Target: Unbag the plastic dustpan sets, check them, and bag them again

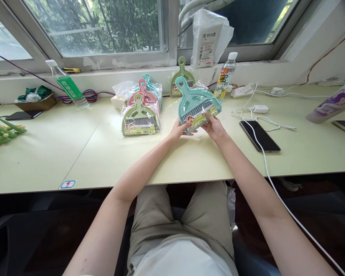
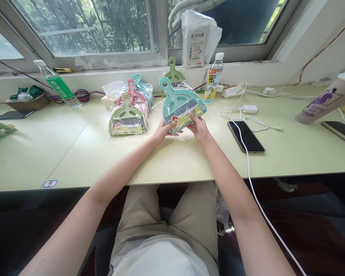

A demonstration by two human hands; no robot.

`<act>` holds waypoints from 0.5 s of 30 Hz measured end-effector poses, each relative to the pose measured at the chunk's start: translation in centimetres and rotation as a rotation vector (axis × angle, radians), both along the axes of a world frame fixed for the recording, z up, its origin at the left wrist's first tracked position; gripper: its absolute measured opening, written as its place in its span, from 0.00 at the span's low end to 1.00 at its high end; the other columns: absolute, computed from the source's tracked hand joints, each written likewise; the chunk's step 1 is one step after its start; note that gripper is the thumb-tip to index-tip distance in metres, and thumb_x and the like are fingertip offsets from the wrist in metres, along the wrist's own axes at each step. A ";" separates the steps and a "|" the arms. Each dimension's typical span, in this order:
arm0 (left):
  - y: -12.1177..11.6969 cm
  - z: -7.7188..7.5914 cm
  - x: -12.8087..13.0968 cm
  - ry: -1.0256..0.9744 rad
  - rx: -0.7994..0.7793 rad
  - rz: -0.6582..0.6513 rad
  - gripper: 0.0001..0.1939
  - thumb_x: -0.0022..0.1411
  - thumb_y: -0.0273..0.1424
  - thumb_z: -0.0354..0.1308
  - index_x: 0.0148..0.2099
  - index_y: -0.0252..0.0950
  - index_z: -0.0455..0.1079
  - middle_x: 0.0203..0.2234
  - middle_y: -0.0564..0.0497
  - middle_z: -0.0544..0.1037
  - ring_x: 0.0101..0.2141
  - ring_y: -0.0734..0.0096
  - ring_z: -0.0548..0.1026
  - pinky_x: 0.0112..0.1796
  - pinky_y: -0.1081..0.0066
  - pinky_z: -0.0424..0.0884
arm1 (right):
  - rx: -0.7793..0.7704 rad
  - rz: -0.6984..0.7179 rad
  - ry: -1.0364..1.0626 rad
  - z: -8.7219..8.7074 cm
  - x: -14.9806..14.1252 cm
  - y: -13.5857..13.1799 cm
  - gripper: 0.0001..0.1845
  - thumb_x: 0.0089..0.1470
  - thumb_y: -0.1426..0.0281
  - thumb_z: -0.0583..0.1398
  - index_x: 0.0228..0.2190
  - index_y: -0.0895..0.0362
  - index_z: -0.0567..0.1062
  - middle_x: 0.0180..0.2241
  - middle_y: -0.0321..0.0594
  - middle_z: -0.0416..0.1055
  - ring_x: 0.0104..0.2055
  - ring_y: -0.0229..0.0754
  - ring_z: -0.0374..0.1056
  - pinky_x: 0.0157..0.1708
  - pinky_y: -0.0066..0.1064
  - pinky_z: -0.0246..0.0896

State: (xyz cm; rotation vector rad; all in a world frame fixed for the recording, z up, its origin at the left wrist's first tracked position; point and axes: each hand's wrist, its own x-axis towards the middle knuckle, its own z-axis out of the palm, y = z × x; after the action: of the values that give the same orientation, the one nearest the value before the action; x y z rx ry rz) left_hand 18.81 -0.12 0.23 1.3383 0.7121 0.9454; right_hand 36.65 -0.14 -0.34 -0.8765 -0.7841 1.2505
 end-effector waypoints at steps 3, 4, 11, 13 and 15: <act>0.3 0.1 -0.2 -0.002 -0.010 0.029 0.25 0.57 0.38 0.60 0.55 0.37 0.61 0.45 0.43 0.78 0.32 0.64 0.81 0.35 0.65 0.76 | 0.012 0.073 -0.053 0.2 0.1 -0.3 0.12 0.52 0.64 0.67 0.37 0.54 0.74 0.39 0.35 0.78 0.42 0.41 0.75 0.46 0.34 0.75; 0.3 0.1 -0.2 -0.008 -0.009 0.035 0.25 0.56 0.38 0.60 0.54 0.36 0.62 0.44 0.43 0.79 0.31 0.64 0.81 0.34 0.66 0.76 | 0.011 0.096 -0.061 0.2 0.2 -0.4 0.12 0.51 0.65 0.68 0.37 0.54 0.75 0.38 0.35 0.78 0.42 0.41 0.75 0.46 0.33 0.75; 0.2 0.2 -0.3 -0.012 -0.011 0.036 0.24 0.56 0.37 0.59 0.53 0.35 0.61 0.42 0.43 0.79 0.29 0.64 0.81 0.33 0.65 0.76 | -0.040 0.083 -0.047 -0.1 0.2 -0.2 0.14 0.50 0.64 0.69 0.37 0.56 0.74 0.38 0.38 0.78 0.37 0.40 0.76 0.41 0.31 0.76; 0.1 0.1 -0.2 0.014 -0.003 0.002 0.25 0.56 0.38 0.60 0.53 0.36 0.62 0.44 0.43 0.79 0.30 0.64 0.81 0.34 0.65 0.76 | -0.103 0.005 -0.060 -0.2 0.2 -0.1 0.16 0.50 0.61 0.69 0.36 0.56 0.73 0.36 0.38 0.78 0.35 0.40 0.75 0.39 0.33 0.76; 0.0 0.0 -0.1 0.037 0.006 -0.035 0.26 0.55 0.39 0.61 0.54 0.36 0.61 0.45 0.43 0.79 0.31 0.64 0.81 0.34 0.65 0.76 | -0.141 -0.044 -0.060 -0.2 0.3 0.1 0.17 0.50 0.59 0.69 0.36 0.56 0.72 0.36 0.39 0.77 0.34 0.41 0.75 0.38 0.35 0.77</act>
State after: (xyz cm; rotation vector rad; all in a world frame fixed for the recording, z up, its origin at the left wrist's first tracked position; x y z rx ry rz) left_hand 18.66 -0.12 0.27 1.3725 0.7120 0.8980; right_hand 36.92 -0.08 -0.58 -1.0448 -0.7265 1.2565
